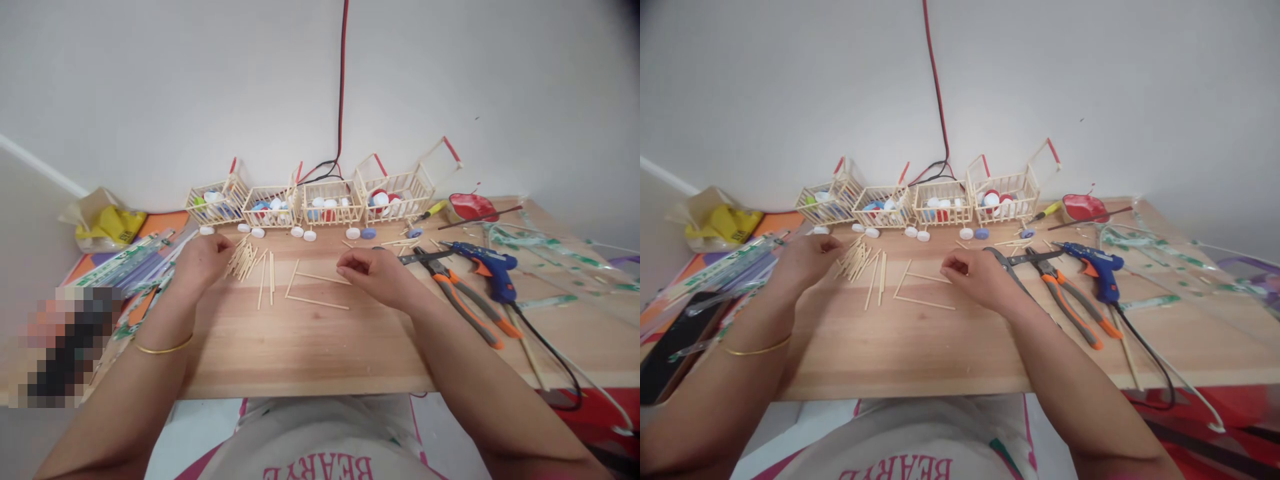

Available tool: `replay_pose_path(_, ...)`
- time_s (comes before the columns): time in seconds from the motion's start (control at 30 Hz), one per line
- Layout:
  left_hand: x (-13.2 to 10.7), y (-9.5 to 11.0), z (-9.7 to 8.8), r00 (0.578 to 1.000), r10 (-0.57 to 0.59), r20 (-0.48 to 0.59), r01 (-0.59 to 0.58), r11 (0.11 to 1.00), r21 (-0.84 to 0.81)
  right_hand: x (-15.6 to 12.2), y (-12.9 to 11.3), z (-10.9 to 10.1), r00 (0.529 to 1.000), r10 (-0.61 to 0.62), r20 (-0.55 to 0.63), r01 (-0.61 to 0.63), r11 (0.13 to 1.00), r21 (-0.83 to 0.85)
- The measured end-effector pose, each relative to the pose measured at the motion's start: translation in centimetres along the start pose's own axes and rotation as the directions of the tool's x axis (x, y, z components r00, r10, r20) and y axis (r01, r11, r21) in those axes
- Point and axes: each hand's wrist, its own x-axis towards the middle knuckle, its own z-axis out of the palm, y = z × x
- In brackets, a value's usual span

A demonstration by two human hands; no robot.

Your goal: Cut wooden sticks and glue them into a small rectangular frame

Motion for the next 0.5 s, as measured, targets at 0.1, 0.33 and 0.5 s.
replay_pose_path(0.1,-0.4,0.4,0.4,0.995,0.029,0.096,-0.029,1.000,0.004,0.1,0.0,0.0,1.000,0.001,0.001,-0.001,1.000,-0.027)
replay_pose_path(0.33,-0.5,3.0,2.6,0.975,0.205,0.081,-0.216,0.963,0.160,0.1,0.5,0.1,1.000,0.030,0.003,-0.030,0.999,-0.020)
replay_pose_path(0.5,0.3,3.4,2.8,0.982,0.162,0.096,-0.171,0.980,0.101,0.1,0.6,-0.1,0.999,0.029,-0.015,-0.029,0.999,-0.017)
